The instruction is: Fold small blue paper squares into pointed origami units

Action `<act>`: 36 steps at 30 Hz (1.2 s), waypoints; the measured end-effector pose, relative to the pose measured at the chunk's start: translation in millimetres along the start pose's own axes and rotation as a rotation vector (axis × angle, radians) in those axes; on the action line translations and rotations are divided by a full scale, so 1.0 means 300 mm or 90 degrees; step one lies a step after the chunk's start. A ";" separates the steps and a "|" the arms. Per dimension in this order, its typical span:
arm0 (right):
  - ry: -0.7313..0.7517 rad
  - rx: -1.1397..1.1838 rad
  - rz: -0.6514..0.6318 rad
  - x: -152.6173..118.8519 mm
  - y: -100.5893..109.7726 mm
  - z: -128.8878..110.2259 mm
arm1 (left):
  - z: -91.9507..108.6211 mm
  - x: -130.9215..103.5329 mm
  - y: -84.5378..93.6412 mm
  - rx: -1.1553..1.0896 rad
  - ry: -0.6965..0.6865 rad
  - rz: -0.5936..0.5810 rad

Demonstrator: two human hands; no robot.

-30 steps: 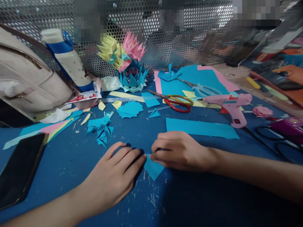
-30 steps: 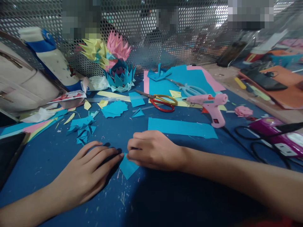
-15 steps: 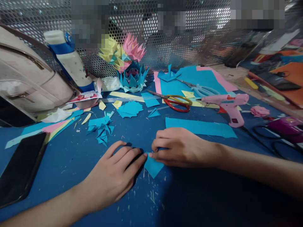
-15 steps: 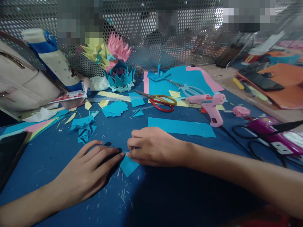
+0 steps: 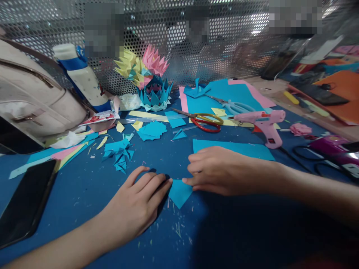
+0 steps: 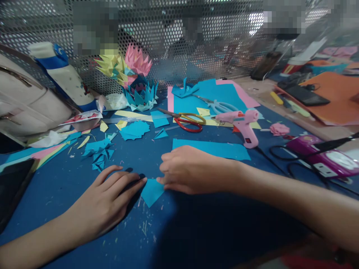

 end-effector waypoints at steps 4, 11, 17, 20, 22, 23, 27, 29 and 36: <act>-0.004 0.079 0.026 0.009 -0.015 0.012 | 0.000 0.000 0.001 -0.004 0.000 -0.002; -0.126 0.191 0.123 0.038 -0.078 0.006 | -0.001 0.001 0.003 -0.057 -0.041 -0.022; -0.151 0.248 0.119 0.042 -0.088 -0.008 | -0.002 0.000 -0.001 -0.098 -0.060 -0.057; -0.185 0.264 0.127 0.045 -0.091 -0.002 | -0.005 0.000 0.004 -0.119 -0.057 -0.074; -0.195 0.276 0.139 0.047 -0.094 -0.003 | -0.006 0.002 0.008 -0.134 -0.055 -0.080; -0.196 0.284 0.147 0.047 -0.095 -0.006 | -0.006 0.002 0.009 -0.141 -0.058 -0.084; -0.213 0.324 0.171 0.046 -0.094 -0.019 | -0.003 0.004 0.009 -0.133 -0.063 -0.090; -0.223 0.355 0.176 0.045 -0.090 -0.024 | -0.002 0.002 0.008 -0.124 -0.061 -0.092; -0.197 0.487 0.166 0.055 -0.078 -0.027 | -0.002 -0.003 0.007 -0.119 -0.047 -0.080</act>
Point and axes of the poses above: each hand's wrist, its own x-axis towards the middle knuckle, its own y-axis out of the back of the hand, z = x × y, the point moved 3 cm from there along x, towards the middle knuckle, and after that the axes turned 4 degrees about -y, right-handed, at the moved point
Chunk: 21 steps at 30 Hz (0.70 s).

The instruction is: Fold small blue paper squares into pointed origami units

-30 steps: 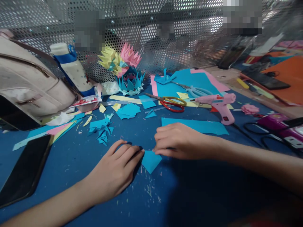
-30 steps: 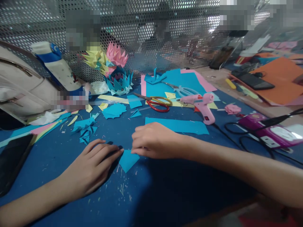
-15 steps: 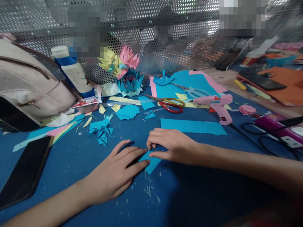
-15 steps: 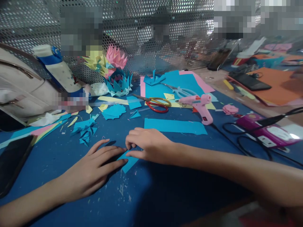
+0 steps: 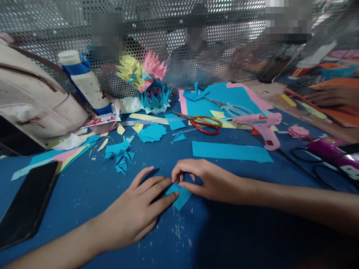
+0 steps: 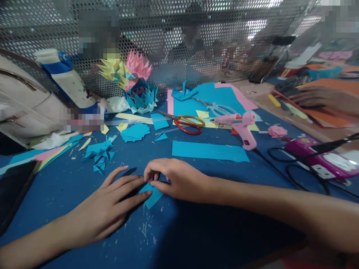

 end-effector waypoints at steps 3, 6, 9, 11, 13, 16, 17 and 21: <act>0.027 -0.021 0.003 0.003 0.000 0.006 | -0.002 0.002 0.000 -0.001 0.006 0.008; 0.040 -0.035 0.014 0.003 -0.002 0.020 | -0.002 0.003 0.000 -0.003 0.013 0.008; 0.044 -0.030 0.035 0.007 0.001 0.038 | -0.002 0.002 0.001 0.008 0.018 0.004; 0.021 -0.007 0.048 0.014 0.005 0.052 | -0.003 0.001 0.001 0.013 0.021 0.004; -0.025 0.048 0.043 0.025 0.011 0.068 | -0.004 0.001 0.001 0.008 0.020 0.008; -0.077 0.143 0.041 0.041 0.020 0.084 | -0.004 0.003 0.003 -0.009 0.016 0.013; -0.083 0.163 0.044 0.044 0.022 0.087 | -0.004 0.004 0.004 -0.013 0.015 0.013; -0.089 0.166 0.018 0.044 0.018 0.091 | -0.003 0.004 0.004 -0.012 0.013 0.002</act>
Point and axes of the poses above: each hand's wrist, its own x-axis towards the middle knuckle, its own y-axis out of the back of the hand, z = x × y, the point moved 3 cm from there along x, towards the middle knuckle, and after that the axes turned 4 degrees about -y, right-handed, at the moved point
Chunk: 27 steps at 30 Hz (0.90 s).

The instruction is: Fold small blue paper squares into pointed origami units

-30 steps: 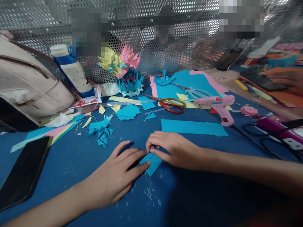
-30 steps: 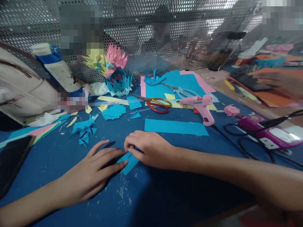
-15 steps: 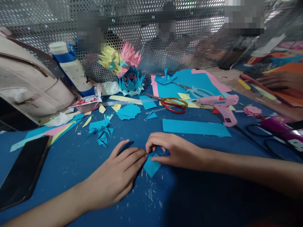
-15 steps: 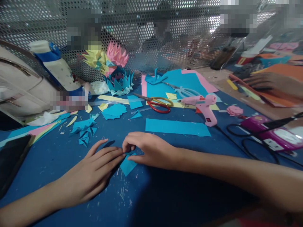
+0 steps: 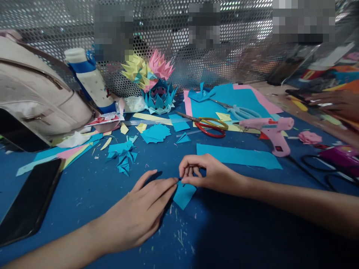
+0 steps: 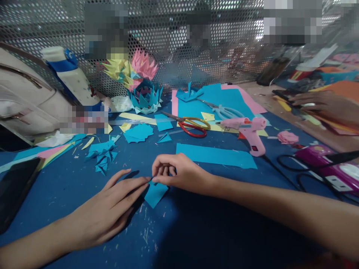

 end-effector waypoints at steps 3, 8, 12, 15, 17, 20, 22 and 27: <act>0.026 -0.036 -0.015 -0.011 -0.007 0.001 | 0.000 -0.003 -0.005 -0.003 -0.003 -0.005; 0.072 -0.086 -0.020 -0.017 -0.012 -0.003 | -0.004 -0.006 -0.007 -0.027 -0.008 0.000; 0.071 -0.098 -0.012 -0.014 -0.011 -0.006 | 0.001 -0.006 -0.001 -0.036 -0.039 -0.004; 0.053 -0.096 0.010 -0.013 -0.011 -0.006 | 0.007 -0.008 0.007 -0.032 -0.072 0.016; 0.039 -0.100 0.021 -0.014 -0.013 -0.005 | 0.010 -0.010 0.012 -0.029 -0.093 0.033; 0.028 -0.106 0.033 -0.015 -0.017 -0.004 | 0.014 -0.013 0.017 -0.022 -0.127 0.043; 0.038 -0.110 0.041 -0.016 -0.019 -0.004 | 0.016 -0.014 0.018 -0.020 -0.143 0.040; 0.081 -0.152 0.038 -0.021 -0.025 -0.001 | 0.015 -0.004 0.016 -0.033 -0.111 0.029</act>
Point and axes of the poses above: each hand's wrist, its own x-axis towards the middle knuckle, its own y-axis out of the back of the hand, z = x × y, the point moved 3 cm from there along x, towards the middle knuckle, and after that the axes turned 4 degrees about -y, right-handed, at the moved point
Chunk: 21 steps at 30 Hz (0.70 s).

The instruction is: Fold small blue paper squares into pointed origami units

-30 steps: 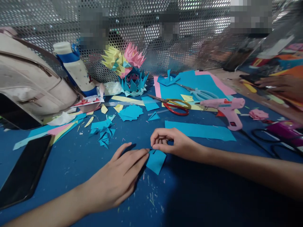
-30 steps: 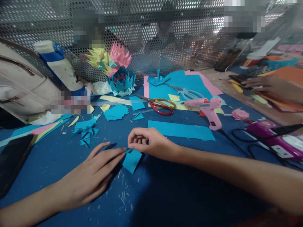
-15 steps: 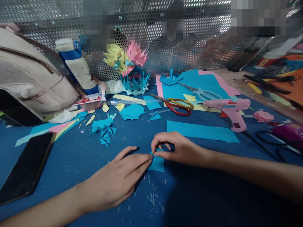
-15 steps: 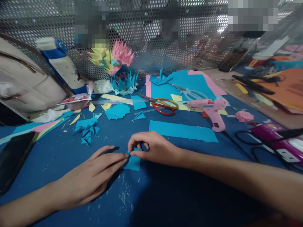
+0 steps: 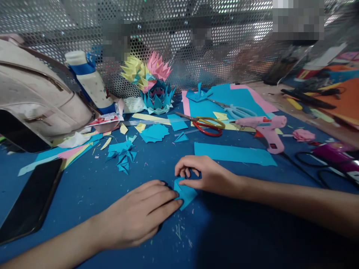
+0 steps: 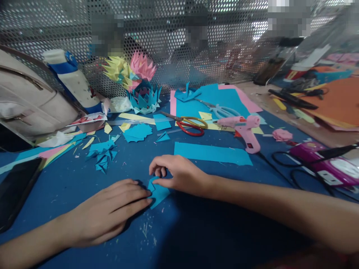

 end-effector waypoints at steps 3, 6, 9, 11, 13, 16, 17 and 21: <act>0.038 -0.021 0.017 -0.007 -0.002 -0.003 | -0.003 0.006 -0.007 0.006 0.033 -0.005; 0.065 -0.029 0.044 -0.013 0.005 -0.005 | -0.005 0.006 -0.013 0.033 0.054 -0.003; 0.067 -0.013 0.052 -0.014 0.019 -0.004 | -0.007 0.003 -0.018 0.052 0.074 -0.013; 0.058 0.012 0.045 -0.012 0.029 -0.003 | -0.008 0.001 -0.019 0.060 0.080 -0.020; 0.049 0.032 0.033 -0.012 0.035 -0.004 | -0.009 0.000 -0.019 0.069 0.083 -0.024; 0.050 0.039 0.013 -0.013 0.038 -0.010 | -0.009 0.001 -0.018 0.073 0.083 -0.023; 0.056 0.037 0.007 -0.013 0.037 -0.012 | -0.010 0.001 -0.018 0.070 0.084 -0.023; 0.111 0.056 -0.027 -0.008 0.037 -0.010 | -0.013 0.002 -0.018 0.058 0.081 -0.021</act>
Point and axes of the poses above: each hand's wrist, its own x-axis towards the middle knuckle, its own y-axis out of the back of the hand, z = x × y, the point moved 3 cm from there along x, towards the middle knuckle, and after that the axes turned 4 degrees about -y, right-handed, at the moved point
